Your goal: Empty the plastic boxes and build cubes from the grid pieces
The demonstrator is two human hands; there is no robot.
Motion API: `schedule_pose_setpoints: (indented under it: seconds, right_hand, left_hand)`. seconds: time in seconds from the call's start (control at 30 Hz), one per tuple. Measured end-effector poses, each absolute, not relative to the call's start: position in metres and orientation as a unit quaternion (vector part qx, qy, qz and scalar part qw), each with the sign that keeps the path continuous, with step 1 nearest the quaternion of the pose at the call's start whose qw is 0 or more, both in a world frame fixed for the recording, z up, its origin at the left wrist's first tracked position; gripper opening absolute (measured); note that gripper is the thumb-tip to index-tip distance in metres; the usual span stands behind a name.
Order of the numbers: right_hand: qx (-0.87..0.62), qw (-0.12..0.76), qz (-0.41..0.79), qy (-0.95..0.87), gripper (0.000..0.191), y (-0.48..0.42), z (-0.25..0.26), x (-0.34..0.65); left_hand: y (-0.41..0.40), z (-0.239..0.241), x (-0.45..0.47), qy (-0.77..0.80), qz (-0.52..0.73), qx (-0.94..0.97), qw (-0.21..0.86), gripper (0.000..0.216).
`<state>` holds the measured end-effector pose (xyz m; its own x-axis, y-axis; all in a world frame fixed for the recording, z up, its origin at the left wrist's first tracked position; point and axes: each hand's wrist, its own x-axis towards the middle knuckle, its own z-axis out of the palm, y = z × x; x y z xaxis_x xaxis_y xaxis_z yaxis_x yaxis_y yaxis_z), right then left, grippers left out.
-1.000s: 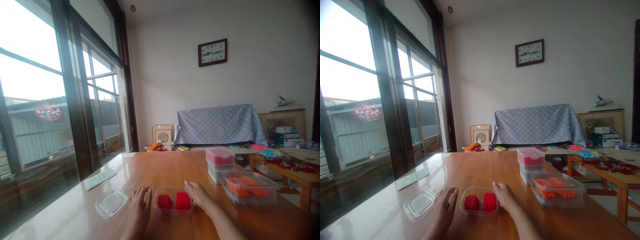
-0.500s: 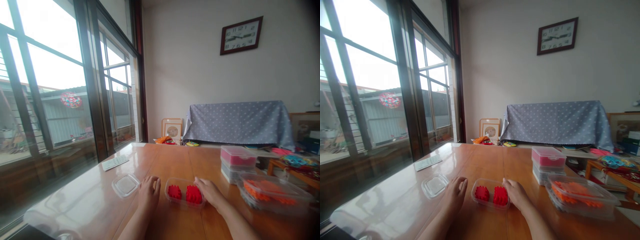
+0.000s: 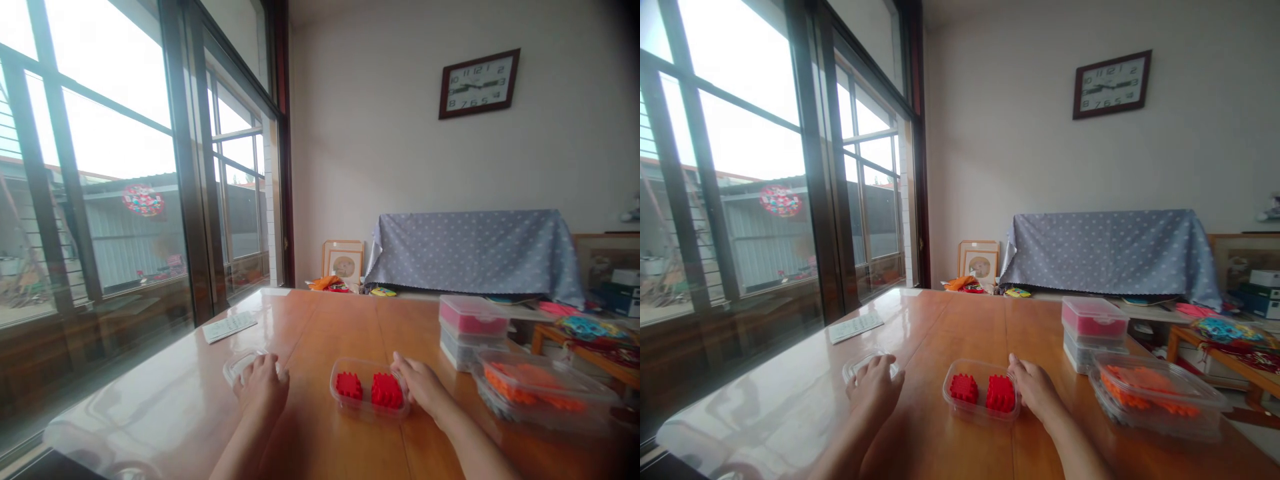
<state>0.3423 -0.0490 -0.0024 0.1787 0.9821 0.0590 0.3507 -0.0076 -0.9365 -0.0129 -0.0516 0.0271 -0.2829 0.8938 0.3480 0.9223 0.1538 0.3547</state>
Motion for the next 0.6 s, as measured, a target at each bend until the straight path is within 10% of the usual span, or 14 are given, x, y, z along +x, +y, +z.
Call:
schedule_pose_setpoints:
  seconds: [0.6]
  right_hand:
    - [-0.627, 0.468, 0.330, -0.528, 0.069, -0.035, -0.018, 0.353]
  left_hand:
    - [-0.028, 0.035, -0.011, -0.678, -0.283, -0.678, -0.026, 0.041]
